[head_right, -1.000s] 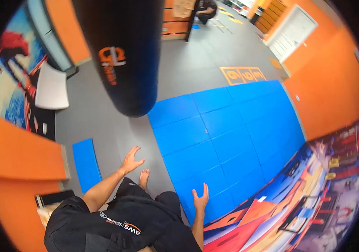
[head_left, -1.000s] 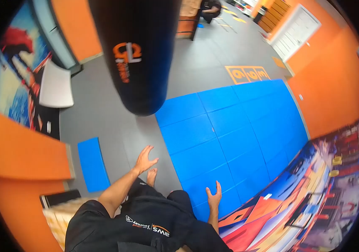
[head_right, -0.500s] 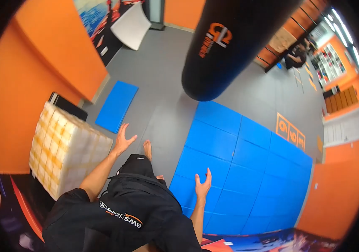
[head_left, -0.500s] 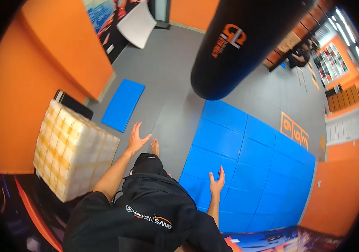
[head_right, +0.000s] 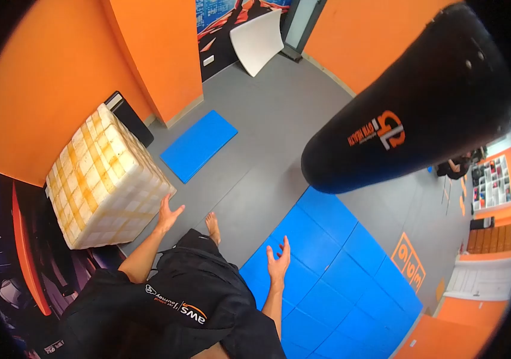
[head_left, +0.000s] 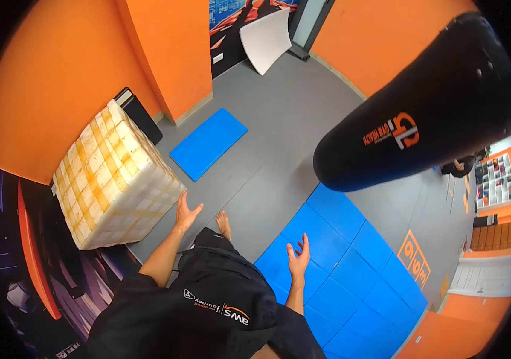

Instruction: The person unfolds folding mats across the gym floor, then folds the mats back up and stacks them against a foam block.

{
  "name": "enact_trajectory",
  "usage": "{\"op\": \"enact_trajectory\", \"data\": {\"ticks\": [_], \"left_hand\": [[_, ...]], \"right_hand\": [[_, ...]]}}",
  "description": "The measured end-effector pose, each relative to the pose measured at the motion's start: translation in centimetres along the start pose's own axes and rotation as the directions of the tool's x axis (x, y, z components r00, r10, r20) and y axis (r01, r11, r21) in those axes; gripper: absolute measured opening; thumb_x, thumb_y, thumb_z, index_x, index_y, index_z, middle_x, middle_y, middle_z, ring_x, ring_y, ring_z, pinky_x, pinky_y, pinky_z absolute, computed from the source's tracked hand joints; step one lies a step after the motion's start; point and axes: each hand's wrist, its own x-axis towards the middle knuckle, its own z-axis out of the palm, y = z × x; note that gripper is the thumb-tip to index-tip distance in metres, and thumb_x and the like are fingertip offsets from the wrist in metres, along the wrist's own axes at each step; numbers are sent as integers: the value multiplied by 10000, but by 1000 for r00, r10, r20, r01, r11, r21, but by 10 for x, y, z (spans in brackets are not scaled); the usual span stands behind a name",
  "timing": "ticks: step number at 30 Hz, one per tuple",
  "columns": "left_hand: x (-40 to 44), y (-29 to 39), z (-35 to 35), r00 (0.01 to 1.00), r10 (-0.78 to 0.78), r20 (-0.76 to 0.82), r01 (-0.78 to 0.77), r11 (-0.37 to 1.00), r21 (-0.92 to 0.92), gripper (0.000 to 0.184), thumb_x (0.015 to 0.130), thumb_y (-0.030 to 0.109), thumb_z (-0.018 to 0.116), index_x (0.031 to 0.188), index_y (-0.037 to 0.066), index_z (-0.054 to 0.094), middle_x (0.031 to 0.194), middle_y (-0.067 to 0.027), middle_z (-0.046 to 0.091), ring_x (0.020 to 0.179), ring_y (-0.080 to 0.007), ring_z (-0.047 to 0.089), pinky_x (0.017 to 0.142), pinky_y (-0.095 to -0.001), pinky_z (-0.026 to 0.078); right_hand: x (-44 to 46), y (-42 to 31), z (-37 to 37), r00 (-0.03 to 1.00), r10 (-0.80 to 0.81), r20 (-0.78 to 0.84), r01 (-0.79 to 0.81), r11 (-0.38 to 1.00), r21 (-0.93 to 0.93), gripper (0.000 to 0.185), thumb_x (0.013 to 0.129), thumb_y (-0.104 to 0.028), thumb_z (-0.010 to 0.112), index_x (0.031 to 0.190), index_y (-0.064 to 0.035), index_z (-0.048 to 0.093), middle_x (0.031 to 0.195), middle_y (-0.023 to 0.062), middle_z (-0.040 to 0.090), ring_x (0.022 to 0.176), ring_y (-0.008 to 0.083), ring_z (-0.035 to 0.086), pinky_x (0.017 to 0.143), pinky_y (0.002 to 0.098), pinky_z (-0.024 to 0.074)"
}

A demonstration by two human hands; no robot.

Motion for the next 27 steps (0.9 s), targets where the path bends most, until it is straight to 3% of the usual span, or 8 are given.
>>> {"op": "enact_trajectory", "data": {"ticks": [7, 13, 22, 27], "left_hand": [[65, -2, -6, 996, -87, 0, 87, 995, 59, 895, 792, 339, 808, 1468, -28, 350, 1482, -235, 390, 1394, -369, 384, 1154, -439, 335], [110, 16, 6, 994, -78, -80, 74, 996, -53, 900, 787, 342, 813, 1468, -21, 351, 1473, -241, 398, 1392, -378, 381, 1150, -440, 336], [144, 55, 38, 943, -309, -128, 272, 931, -241, 953, 780, 331, 825, 1508, 8, 302, 1492, -233, 382, 1339, -381, 456, 1096, -464, 402], [167, 66, 51, 901, -364, -236, 307, 919, -246, 969, 780, 304, 832, 1529, 29, 281, 1512, -216, 364, 1303, -375, 493, 1056, -462, 441]], "right_hand": [[76, -29, 35, 1000, -3, 27, 2, 1000, 22, 741, 858, -199, 774, 1498, -70, 425, 1453, 186, 518, 1198, 314, 600, 867, 410, 545], [148, -63, 53, 984, -80, 158, 88, 995, -43, 747, 850, -190, 771, 1499, -71, 419, 1447, 173, 527, 1196, 314, 602, 870, 406, 546], [289, -95, 74, 935, -143, 326, 177, 981, -75, 737, 865, -136, 753, 1509, -74, 398, 1449, 198, 517, 1220, 324, 597, 871, 395, 576], [392, -121, 92, 893, -217, 395, 245, 969, -22, 723, 871, -157, 742, 1506, -78, 404, 1425, 189, 540, 1195, 308, 605, 892, 411, 556]]}}
